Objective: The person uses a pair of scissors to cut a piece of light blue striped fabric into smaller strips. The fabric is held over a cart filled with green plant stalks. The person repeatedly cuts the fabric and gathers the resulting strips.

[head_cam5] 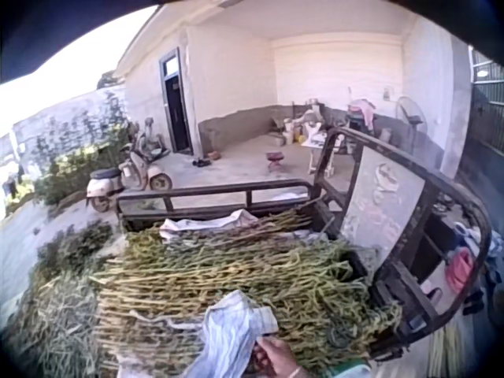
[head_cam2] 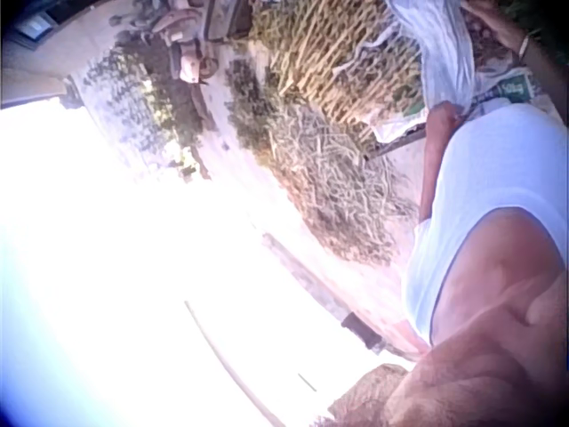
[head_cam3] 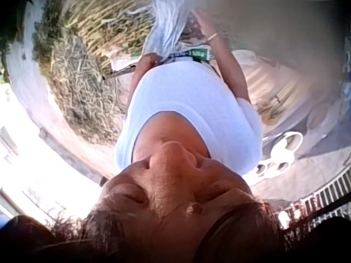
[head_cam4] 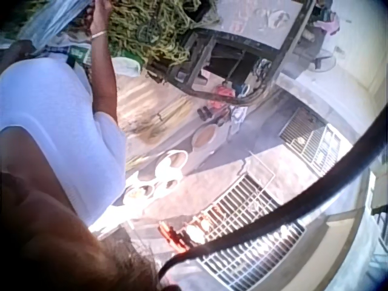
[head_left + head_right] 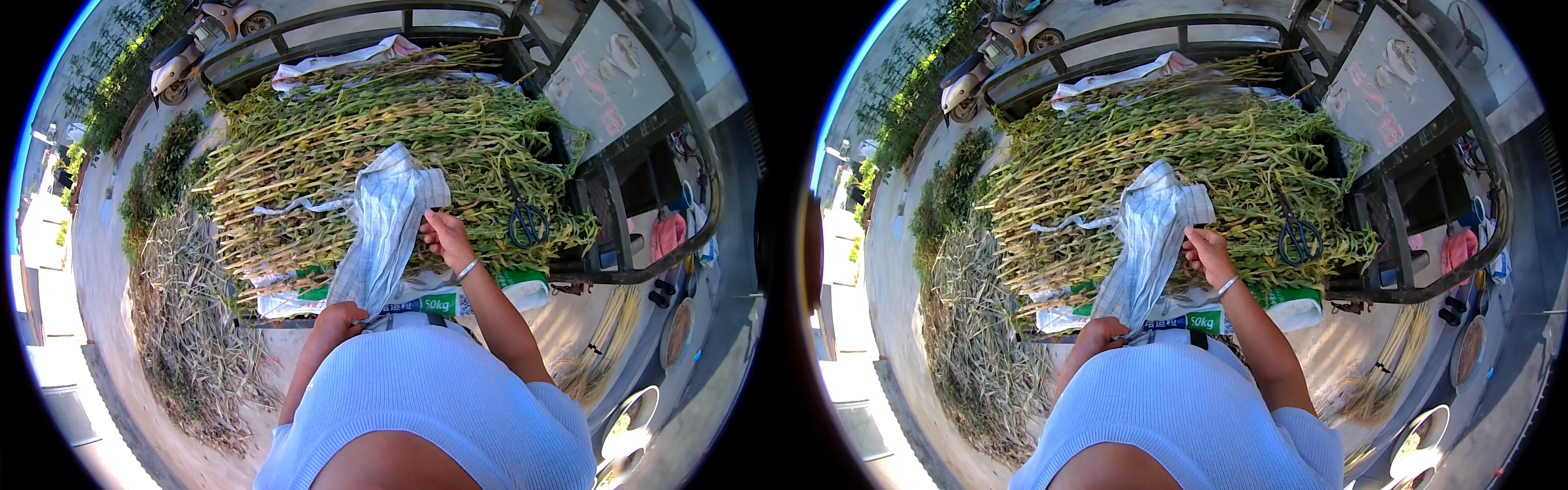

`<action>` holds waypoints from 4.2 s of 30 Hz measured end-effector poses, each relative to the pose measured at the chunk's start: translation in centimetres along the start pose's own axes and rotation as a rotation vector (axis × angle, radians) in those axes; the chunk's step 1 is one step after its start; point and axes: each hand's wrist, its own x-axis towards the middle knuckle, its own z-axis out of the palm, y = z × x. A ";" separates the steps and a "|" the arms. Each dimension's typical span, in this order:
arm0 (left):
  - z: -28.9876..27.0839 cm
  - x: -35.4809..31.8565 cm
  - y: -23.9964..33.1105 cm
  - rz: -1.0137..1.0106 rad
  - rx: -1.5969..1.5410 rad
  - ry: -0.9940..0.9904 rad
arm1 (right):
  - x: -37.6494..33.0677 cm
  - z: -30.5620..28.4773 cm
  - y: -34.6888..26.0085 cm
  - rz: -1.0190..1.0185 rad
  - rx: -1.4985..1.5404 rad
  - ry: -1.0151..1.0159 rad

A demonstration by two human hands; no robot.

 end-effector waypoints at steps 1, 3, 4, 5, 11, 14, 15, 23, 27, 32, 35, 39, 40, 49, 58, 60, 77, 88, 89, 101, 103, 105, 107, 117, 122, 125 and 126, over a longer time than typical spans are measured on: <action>-0.1 -0.1 0.0 0.002 0.025 0.003 | 0.5 0.2 0.2 -0.024 -0.017 0.032; -0.6 -0.5 0.4 0.007 0.025 0.055 | 1.2 0.6 0.6 -0.071 -0.051 0.096; -1.0 -0.7 1.0 0.011 -0.003 0.103 | 0.8 1.1 0.3 -0.077 -0.022 0.115; -1.3 -0.7 1.2 0.015 -0.031 0.150 | 1.3 1.0 0.7 -0.094 -0.027 0.119; -8.2 2.5 -2.5 -0.041 0.139 0.499 | 5.1 2.9 -4.4 -0.208 0.151 0.093; -17.4 6.9 -2.6 0.030 0.253 0.800 | 6.5 7.7 -12.3 -0.358 0.178 -0.027; -20.9 7.8 -1.6 0.140 0.359 0.931 | 6.3 9.6 -15.1 -0.434 0.210 -0.085; -27.3 5.3 5.5 0.251 0.535 1.462 | -1.7 12.6 -21.1 -0.932 0.132 -0.320; -20.1 4.2 -1.0 0.037 0.503 1.188 | -2.8 8.4 -10.6 -0.545 0.128 -0.167; -7.6 3.0 -7.7 -0.351 0.443 0.629 | -0.3 3.1 2.3 0.020 0.295 0.063; -1.8 4.5 -3.6 -0.111 0.146 0.686 | 0.4 -0.2 5.7 0.047 0.092 0.073; 6.5 6.9 -1.2 -0.198 -0.925 0.325 | -1.5 -0.7 3.6 -0.006 -0.145 0.141; 6.6 7.8 -0.2 -0.354 -1.198 0.259 | -0.9 -2.6 3.7 -0.073 -0.200 0.156; 6.5 14.3 -2.7 -0.637 -1.854 0.218 | -0.5 -13.7 -4.9 -0.573 -1.680 0.772; 6.1 17.0 -1.9 -0.719 -1.841 0.197 | 1.6 -16.5 -4.9 -0.279 -1.547 0.734; 6.2 16.9 -1.9 -0.724 -1.818 0.216 | 1.3 -16.3 -5.2 -0.223 -1.488 0.714; 6.4 17.4 -0.7 -0.594 -1.882 0.196 | -12.4 -4.6 3.3 -0.194 -0.270 -0.123; 7.7 16.4 -0.9 -0.563 -1.783 0.213 | -12.1 -0.8 5.4 0.126 -0.266 -0.148; 7.6 16.2 -0.8 -0.561 -1.782 0.230 | -11.8 -0.5 5.8 0.129 -0.254 -0.138; 8.8 15.4 -1.6 -0.400 -1.874 0.119 | -8.9 1.0 7.1 -0.066 -0.339 -0.078; 8.8 15.2 -1.4 -0.405 -1.875 0.164 | -8.5 0.7 7.6 -0.103 -0.348 -0.092; 8.9 15.0 -1.4 -0.408 -1.873 0.180 | -8.3 0.3 8.2 -0.167 -0.372 -0.097; 8.9 14.9 -1.6 -0.405 -1.867 0.170 | -8.2 0.2 8.4 -0.262 -0.409 -0.098; 9.5 15.0 -1.1 -0.431 -1.832 0.229 | -8.3 -0.1 10.3 -0.398 -0.458 0.058; 9.6 14.5 -1.2 -0.421 -1.775 0.248 | -8.4 0.1 10.1 -0.370 -0.440 0.051; 9.4 14.0 -0.8 -0.408 -1.768 0.293 | -8.5 -0.3 10.3 -0.346 -0.452 0.050; 9.6 13.8 -0.8 -0.431 -1.730 0.289 | -8.5 -0.3 10.4 -0.339 -0.437 0.053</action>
